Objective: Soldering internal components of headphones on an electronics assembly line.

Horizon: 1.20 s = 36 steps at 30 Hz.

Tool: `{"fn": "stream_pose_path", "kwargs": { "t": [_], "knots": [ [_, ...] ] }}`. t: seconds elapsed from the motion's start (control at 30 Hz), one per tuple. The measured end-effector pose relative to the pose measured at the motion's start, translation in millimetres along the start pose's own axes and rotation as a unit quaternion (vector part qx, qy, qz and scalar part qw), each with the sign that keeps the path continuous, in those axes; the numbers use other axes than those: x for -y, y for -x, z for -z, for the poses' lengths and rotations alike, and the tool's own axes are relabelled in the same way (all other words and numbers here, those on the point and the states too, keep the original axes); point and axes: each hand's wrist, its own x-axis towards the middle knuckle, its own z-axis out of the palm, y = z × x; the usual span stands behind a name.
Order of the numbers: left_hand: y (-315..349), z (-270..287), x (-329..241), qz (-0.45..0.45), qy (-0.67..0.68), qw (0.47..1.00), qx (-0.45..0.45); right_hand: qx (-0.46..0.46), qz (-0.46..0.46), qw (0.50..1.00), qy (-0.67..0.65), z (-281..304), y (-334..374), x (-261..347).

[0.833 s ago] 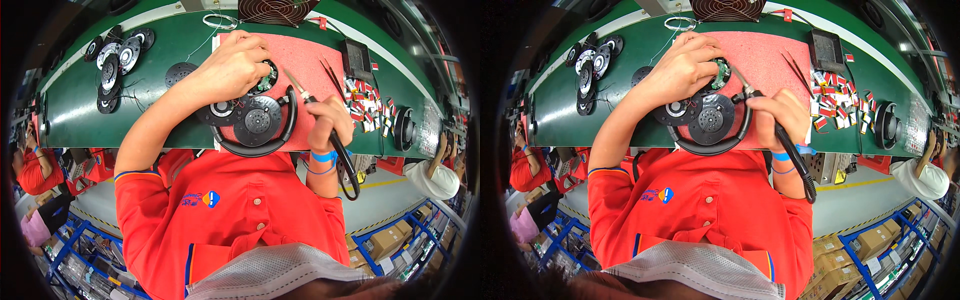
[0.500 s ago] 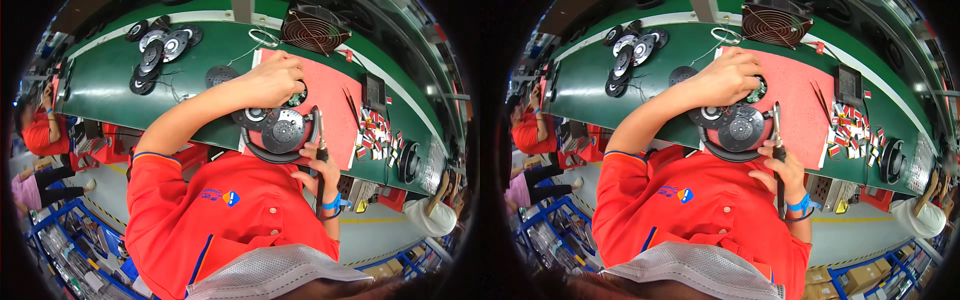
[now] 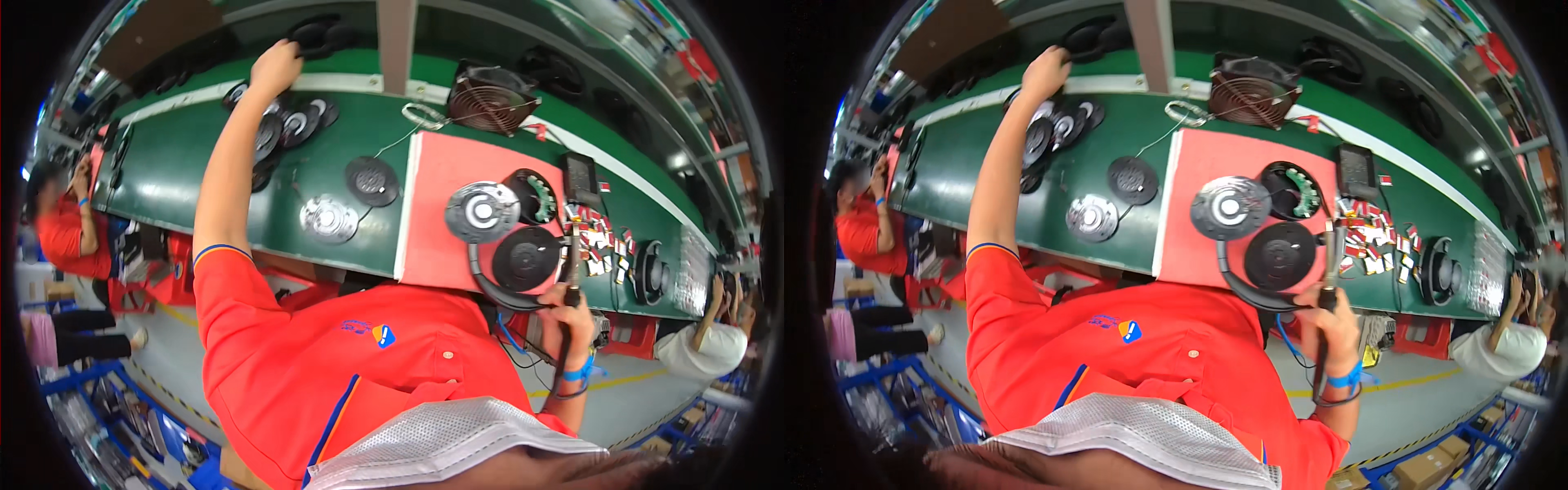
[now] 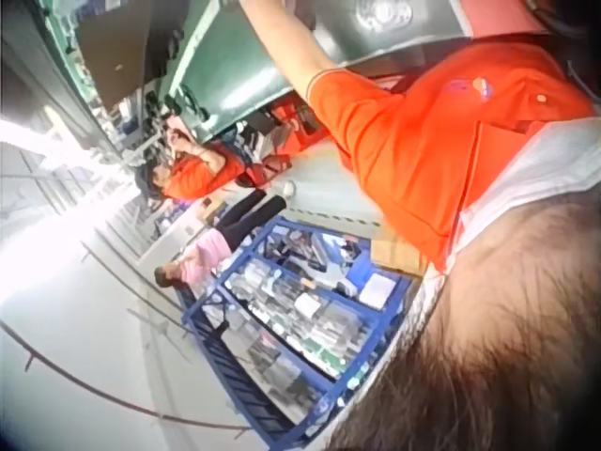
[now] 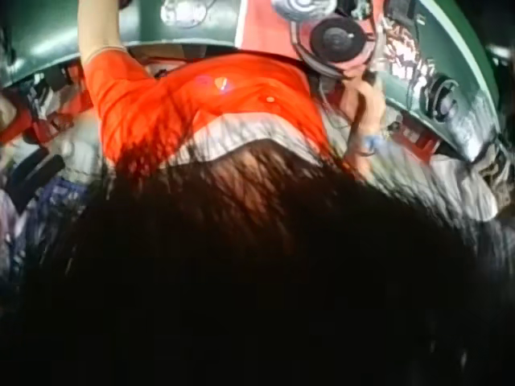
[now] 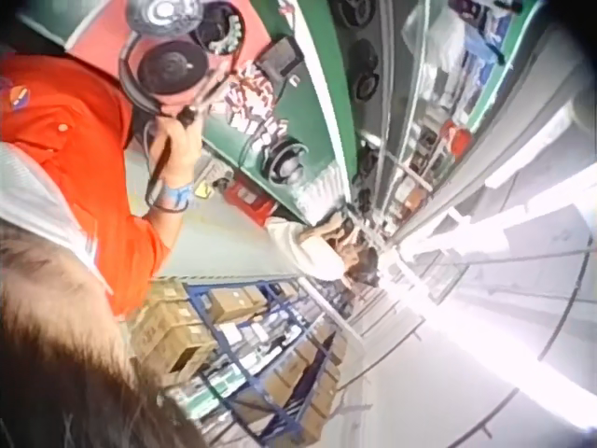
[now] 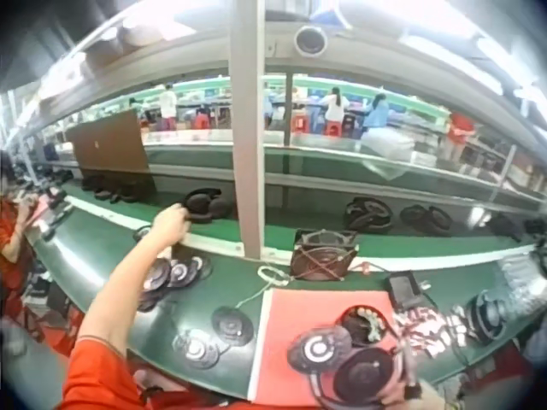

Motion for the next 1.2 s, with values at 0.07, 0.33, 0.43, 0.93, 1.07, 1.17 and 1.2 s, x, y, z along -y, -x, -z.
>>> {"fn": "stream_pose_path", "kwargs": {
  "t": [0.07,0.33,0.43,0.93,1.07,1.17,1.2],
  "knots": [
    [-12.3,-29.8,32.7,0.031,-0.013,0.999,0.019,-0.009,0.004,0.999,0.033,30.7,-17.1,3.0],
    [-56.4,-41.0,26.5,0.046,-0.037,0.981,0.185,-0.065,0.036,0.976,0.206,95.0,-167.5,-74.2],
    [-60.9,-48.3,27.3,-0.005,-0.019,0.981,0.192,-0.056,0.054,0.981,0.177,61.5,-239.0,-137.3],
    [140.6,174.8,-85.7,0.247,0.464,0.847,0.081,-0.029,-0.023,0.997,0.064,42.2,-244.4,-143.1],
    [158.0,130.1,-178.5,0.206,0.564,0.712,0.364,-0.013,-0.052,0.995,0.089,60.3,-188.5,-81.1],
    [181.9,90.4,-208.9,0.21,0.638,0.604,0.429,0.037,-0.042,0.995,0.079,55.5,-148.3,-55.2],
    [185.9,81.4,-212.4,0.166,0.597,0.672,0.406,0.032,-0.045,0.995,0.08,49.6,-132.5,-46.3]
  ]
}}
